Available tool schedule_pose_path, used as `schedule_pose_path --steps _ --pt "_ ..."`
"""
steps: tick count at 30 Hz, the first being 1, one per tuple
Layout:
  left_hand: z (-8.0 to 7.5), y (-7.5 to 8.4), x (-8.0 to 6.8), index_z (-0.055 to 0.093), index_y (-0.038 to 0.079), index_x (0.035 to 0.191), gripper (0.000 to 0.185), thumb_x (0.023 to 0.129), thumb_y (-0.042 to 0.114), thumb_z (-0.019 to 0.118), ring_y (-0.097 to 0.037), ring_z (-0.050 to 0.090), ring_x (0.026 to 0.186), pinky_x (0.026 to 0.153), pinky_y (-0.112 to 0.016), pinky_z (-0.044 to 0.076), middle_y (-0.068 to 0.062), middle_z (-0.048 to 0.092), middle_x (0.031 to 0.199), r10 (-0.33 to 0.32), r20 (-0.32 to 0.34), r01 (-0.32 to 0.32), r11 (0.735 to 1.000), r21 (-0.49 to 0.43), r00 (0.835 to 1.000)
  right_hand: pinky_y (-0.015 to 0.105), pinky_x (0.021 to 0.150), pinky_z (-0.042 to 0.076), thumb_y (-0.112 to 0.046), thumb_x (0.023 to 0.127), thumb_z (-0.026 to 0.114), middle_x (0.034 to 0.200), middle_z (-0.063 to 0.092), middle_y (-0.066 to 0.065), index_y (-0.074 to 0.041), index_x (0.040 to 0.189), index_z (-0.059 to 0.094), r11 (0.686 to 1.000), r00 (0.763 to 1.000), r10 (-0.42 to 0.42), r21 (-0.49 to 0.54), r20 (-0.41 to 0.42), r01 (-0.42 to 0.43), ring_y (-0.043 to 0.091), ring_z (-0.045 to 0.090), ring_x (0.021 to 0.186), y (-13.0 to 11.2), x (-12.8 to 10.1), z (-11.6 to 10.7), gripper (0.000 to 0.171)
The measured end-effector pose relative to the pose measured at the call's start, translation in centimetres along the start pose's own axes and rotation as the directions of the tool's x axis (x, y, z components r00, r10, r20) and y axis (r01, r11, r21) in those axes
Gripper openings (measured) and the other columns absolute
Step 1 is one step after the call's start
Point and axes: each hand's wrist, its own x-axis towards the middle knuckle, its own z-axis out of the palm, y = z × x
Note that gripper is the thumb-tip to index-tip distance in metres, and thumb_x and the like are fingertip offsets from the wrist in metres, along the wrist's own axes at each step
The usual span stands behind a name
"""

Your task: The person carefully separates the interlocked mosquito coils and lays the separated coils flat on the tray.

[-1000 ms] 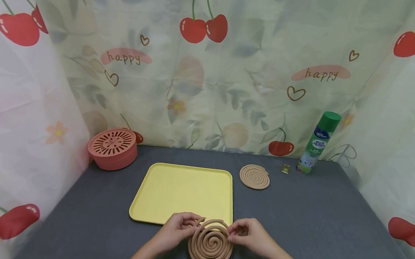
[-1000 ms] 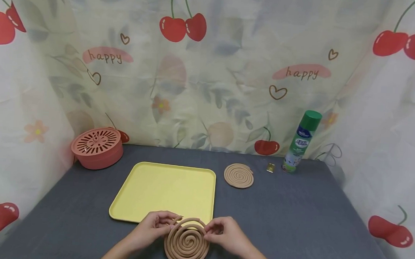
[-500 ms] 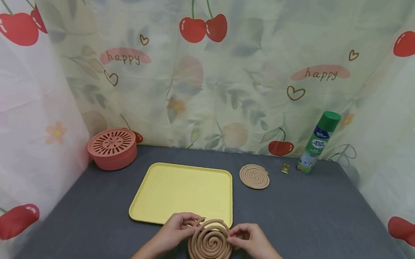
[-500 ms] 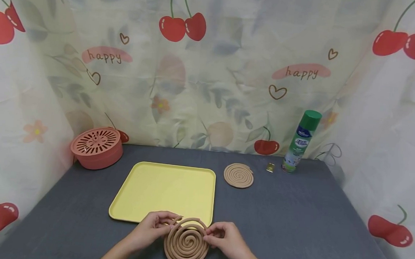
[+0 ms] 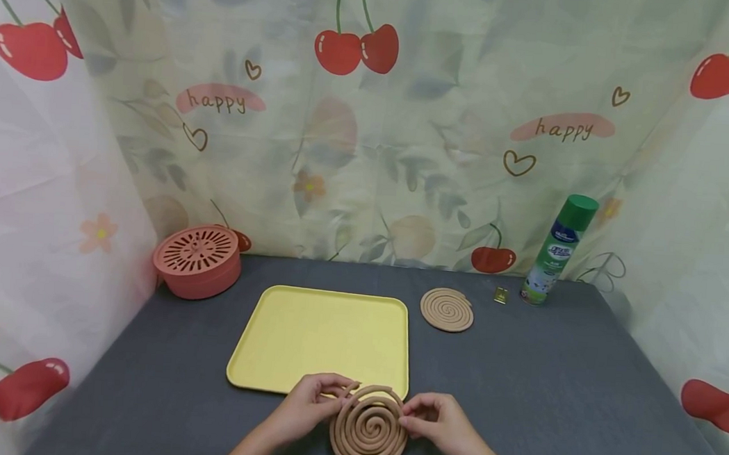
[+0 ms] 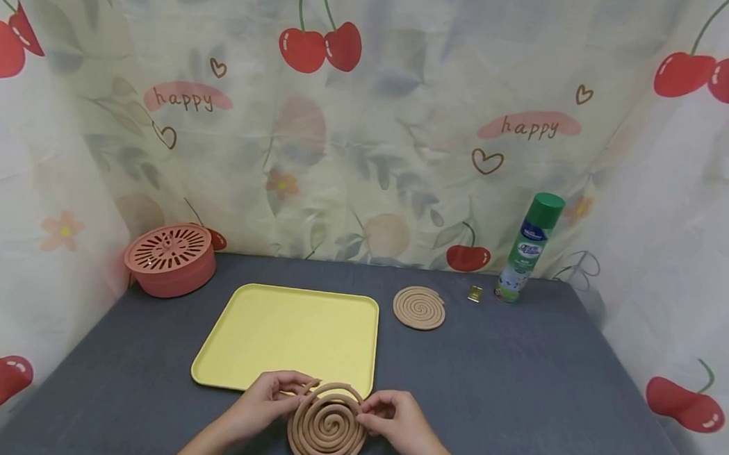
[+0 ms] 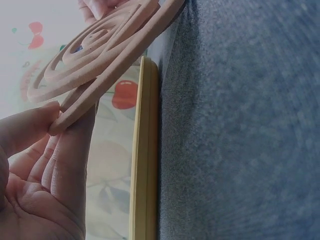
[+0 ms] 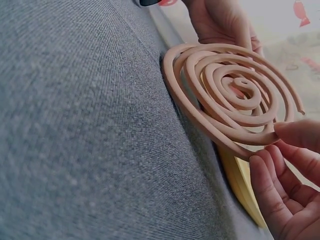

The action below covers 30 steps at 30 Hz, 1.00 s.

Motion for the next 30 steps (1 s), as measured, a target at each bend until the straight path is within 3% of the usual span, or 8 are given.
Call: schedule_pose_path --steps 8,22,30 --pt "0.01 0.13 -0.03 0.057 -0.01 0.117 0.035 0.089 0.01 0.061 -0.004 0.062 0.069 0.056 -0.018 0.049 -0.007 0.067 0.09 -0.015 0.0 0.015 1.0 -0.008 1.0 0.021 0.061 0.052 -0.01 0.084 0.067 0.081 0.064 0.007 0.017 0.094 0.061 1.0 1.0 -0.014 -0.025 0.006 0.014 0.001 0.058 0.064 -0.36 -0.11 0.02 0.029" --pt "-0.03 -0.11 0.15 0.057 -0.008 0.119 0.036 0.09 0.012 0.061 -0.005 0.062 0.07 0.056 -0.02 0.049 -0.007 0.067 0.091 -0.026 -0.002 0.026 0.999 -0.02 1.0 0.022 0.065 0.053 -0.008 0.089 0.061 0.08 0.061 -0.003 0.023 0.1 0.048 0.994 0.999 0.005 0.109 0.041 -0.01 0.002 0.061 0.07 -0.19 -0.27 0.33 0.036" --pt "-0.12 -0.3 0.21 0.057 -0.006 0.121 0.036 0.091 0.014 0.06 -0.008 0.064 0.075 0.057 -0.02 0.05 -0.014 0.067 0.098 -0.031 0.002 0.031 0.999 -0.01 1.0 0.023 0.066 0.054 -0.015 0.092 0.057 0.077 0.065 -0.005 0.005 0.099 0.05 0.988 0.993 0.054 0.139 0.105 -0.068 0.005 0.062 0.073 -0.14 -0.46 0.59 0.022"
